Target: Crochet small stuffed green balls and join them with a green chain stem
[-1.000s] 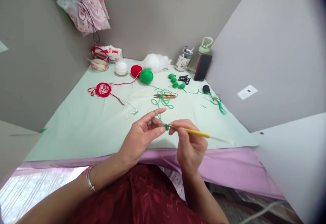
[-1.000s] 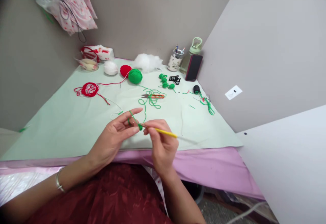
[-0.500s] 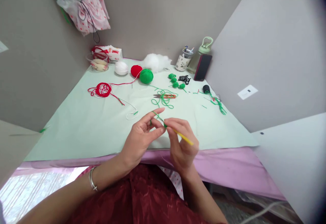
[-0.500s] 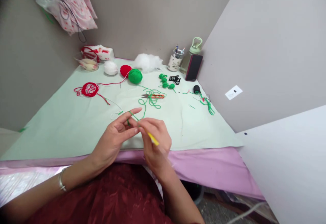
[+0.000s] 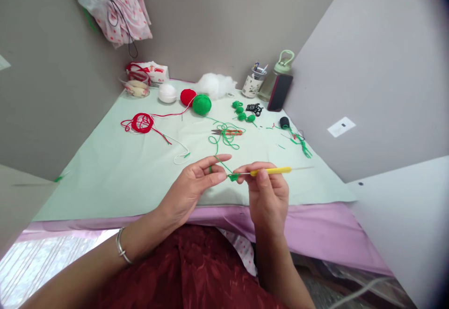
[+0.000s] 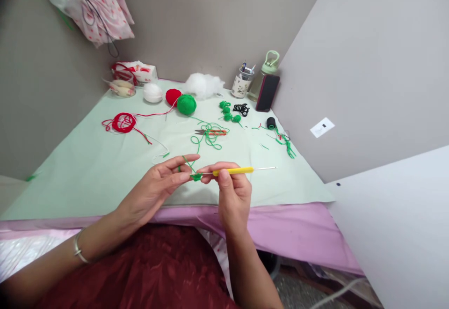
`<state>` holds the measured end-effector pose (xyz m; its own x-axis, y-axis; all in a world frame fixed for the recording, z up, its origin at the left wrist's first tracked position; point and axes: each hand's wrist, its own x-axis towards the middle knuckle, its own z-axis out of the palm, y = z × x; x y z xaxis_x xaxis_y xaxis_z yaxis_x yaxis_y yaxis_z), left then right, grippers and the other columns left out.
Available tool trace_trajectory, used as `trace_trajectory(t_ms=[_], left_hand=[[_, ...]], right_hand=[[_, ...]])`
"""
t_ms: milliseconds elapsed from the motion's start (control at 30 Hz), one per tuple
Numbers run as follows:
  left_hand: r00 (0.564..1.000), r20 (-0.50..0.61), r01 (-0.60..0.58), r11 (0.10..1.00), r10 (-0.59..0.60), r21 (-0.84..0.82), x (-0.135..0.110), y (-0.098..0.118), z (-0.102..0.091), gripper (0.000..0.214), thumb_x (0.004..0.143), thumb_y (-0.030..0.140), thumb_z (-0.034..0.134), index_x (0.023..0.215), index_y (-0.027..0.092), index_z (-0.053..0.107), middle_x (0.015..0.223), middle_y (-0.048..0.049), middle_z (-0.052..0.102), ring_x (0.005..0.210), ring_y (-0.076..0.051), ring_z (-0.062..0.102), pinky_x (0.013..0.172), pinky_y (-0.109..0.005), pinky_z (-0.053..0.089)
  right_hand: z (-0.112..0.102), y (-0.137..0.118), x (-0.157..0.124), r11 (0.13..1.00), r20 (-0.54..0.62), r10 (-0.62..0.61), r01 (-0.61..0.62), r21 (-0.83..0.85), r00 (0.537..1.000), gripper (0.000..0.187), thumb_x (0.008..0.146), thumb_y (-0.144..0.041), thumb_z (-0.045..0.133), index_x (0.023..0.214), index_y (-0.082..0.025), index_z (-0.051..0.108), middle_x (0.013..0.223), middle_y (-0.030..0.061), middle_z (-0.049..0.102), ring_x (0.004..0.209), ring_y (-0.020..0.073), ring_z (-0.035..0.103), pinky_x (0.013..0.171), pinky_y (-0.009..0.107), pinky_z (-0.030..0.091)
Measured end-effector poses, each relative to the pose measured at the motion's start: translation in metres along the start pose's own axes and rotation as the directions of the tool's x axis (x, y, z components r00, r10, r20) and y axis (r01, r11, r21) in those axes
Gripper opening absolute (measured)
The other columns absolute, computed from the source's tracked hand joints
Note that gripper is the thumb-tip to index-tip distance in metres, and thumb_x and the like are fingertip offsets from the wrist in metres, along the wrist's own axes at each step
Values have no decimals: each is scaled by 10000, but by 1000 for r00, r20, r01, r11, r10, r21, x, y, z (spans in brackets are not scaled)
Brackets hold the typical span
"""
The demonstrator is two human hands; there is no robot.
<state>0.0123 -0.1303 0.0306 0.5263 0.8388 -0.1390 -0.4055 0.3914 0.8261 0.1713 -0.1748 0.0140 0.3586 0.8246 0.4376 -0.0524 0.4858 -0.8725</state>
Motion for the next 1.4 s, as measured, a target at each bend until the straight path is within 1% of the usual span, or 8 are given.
trace_trajectory(t_ms=[233,567,667,833,933,1067,1233,1400], left_hand=[[999,31,-21,999,21,25,0,0,-1,355,835,277,814,1186,231,786,810,26,585,825,-117,510,852,-261,378],[998,13,-63,996,62,66,2,0,-2,337,825,273,830,1159,240,793,809,32,608,808,-94,529,815,-232,390],[997,3,-79,995,79,63,1,-1,-1,352,812,253,844,1159,234,787,798,34,636,798,-88,550,815,-224,403],[999,26,51,993,-48,-103,0,0,2,425,799,229,849,1213,216,756,838,11,702,797,-97,611,834,-235,458],[990,53,137,976,-130,-170,1,1,0,381,803,220,836,1177,173,777,884,-26,719,870,-122,637,933,-273,478],[997,35,69,991,-65,-111,2,0,-1,359,808,242,836,1163,211,790,841,5,681,861,-119,625,939,-266,461],[996,82,-29,999,28,15,0,-4,2,287,842,236,804,1129,256,805,897,7,687,935,-133,617,924,-256,440],[996,-21,-88,995,89,56,3,-7,1,305,787,265,866,1089,263,825,815,34,653,818,-91,563,825,-211,430]], right_hand=[[-4,-3,-5,1000,28,-30,30,-3,999,182,1035,-276,565,991,-218,732,898,28,786,787,147,731,720,291,591],[-2,-14,-10,919,89,-206,224,-324,975,232,1037,-161,514,1044,-235,734,930,18,772,774,142,724,727,305,604],[-4,-10,-12,813,219,-337,400,-423,916,283,1007,-98,532,1159,-251,716,1002,40,768,886,171,731,778,336,609],[-4,3,-19,461,401,-522,645,-610,753,417,923,-65,666,1275,-283,715,1184,95,733,1066,232,706,827,376,612],[-2,2,-17,658,259,-477,537,-528,840,347,969,-98,599,1232,-285,726,1077,73,750,953,215,710,765,379,604],[3,-4,-10,925,17,-305,300,-233,952,235,1015,-170,542,1060,-262,753,862,28,729,717,166,650,639,338,545],[7,-4,-7,949,88,-232,245,-199,969,225,1010,-165,566,1059,-265,761,1045,47,774,976,205,717,767,355,582],[4,-3,-11,882,164,-296,336,-331,941,298,993,-89,554,1115,-277,750,1034,40,769,959,191,726,817,359,607]])
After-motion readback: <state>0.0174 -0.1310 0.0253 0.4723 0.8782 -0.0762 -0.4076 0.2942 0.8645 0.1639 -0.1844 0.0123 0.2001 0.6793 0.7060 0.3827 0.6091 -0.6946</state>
